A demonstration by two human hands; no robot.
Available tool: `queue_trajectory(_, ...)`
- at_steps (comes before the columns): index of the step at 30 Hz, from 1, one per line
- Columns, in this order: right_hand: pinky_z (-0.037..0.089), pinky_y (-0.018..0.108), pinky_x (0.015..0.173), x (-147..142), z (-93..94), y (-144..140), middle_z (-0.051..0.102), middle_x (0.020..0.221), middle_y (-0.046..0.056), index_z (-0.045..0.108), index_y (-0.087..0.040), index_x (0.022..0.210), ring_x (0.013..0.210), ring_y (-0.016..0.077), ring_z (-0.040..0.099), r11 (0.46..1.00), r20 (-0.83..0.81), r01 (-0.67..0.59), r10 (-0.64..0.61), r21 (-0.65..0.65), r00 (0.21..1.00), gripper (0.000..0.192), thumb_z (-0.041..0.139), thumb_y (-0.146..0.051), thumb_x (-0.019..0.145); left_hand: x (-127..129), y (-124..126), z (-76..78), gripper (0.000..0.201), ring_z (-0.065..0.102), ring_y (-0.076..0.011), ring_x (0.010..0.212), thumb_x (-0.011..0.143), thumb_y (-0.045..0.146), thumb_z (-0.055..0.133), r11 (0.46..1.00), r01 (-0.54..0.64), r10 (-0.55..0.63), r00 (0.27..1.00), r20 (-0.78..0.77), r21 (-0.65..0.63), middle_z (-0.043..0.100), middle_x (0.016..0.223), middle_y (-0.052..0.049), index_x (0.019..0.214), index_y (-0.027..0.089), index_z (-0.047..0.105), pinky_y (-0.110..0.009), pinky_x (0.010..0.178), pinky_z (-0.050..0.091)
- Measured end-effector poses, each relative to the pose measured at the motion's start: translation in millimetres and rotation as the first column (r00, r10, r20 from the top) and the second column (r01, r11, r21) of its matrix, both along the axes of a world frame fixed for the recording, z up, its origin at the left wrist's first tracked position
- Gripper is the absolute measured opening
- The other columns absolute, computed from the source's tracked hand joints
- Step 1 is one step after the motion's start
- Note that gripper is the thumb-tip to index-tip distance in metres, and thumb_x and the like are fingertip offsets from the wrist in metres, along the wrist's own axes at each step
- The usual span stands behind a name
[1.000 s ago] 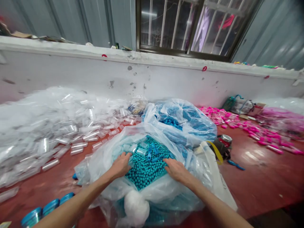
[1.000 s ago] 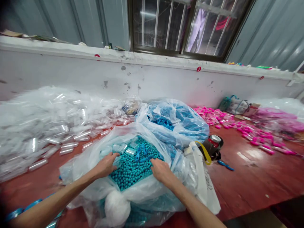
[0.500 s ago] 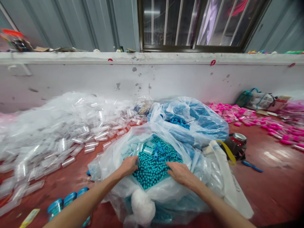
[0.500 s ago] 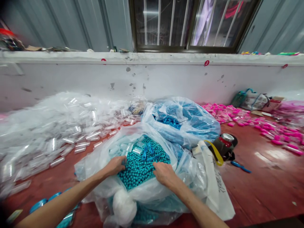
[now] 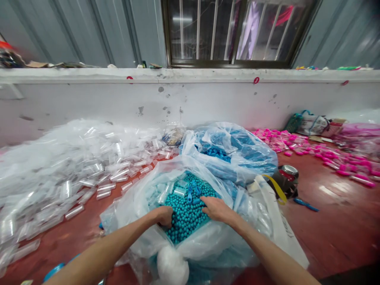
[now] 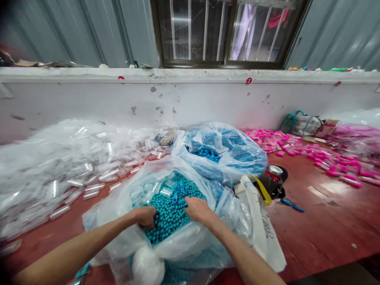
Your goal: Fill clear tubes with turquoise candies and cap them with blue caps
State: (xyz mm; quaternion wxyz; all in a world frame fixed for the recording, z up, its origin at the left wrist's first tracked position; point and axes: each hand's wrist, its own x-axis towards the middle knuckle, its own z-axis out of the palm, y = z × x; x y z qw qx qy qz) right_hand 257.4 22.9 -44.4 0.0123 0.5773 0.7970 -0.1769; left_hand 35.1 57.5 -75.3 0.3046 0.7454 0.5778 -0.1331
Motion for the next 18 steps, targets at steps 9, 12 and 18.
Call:
queue_trajectory(9,0.04,0.033,0.075,-42.1,-8.7,52.3,0.063,0.098,0.015,0.056,-0.015,0.098,0.095,0.0257,0.058,0.965,-0.059,0.232,-0.226,0.122,0.972,0.028,0.034,-0.028,0.087,18.7,1.1,-22.2,0.014,0.046,-0.0099,0.037,0.072,0.023,0.053,0.862,-0.369,0.481,0.812,0.331,-0.347,0.041,0.043,0.008,0.069,0.02,0.039,-0.024,0.044,0.042)
queue_trajectory(12,0.042,0.034,0.074,-53.0,-14.6,59.1,0.063,0.098,0.014,0.052,-0.014,0.105,0.094,0.0269,0.059,0.97,-0.071,0.227,-0.222,0.086,0.973,0.031,0.049,-0.031,0.08,15.3,0.6,-23.7,0.028,0.043,-0.0081,0.038,0.069,0.039,0.058,0.805,-0.355,0.572,0.68,0.459,-0.476,0.038,0.046,0.01,0.071,0.021,0.037,-0.023,0.044,0.041)
queue_trajectory(18,0.043,0.028,0.068,-33.6,-22.1,52.5,0.062,0.098,0.01,0.042,-0.016,0.122,0.085,0.0206,0.061,0.979,-0.151,0.202,-0.199,0.005,0.968,0.043,0.042,-0.016,0.079,-0.9,-8.4,-20.7,0.05,0.048,-0.0085,0.049,0.049,0.049,0.072,0.737,-0.23,0.665,0.417,0.62,-0.636,0.047,0.056,0.008,0.074,0.02,0.04,-0.019,0.045,0.034)
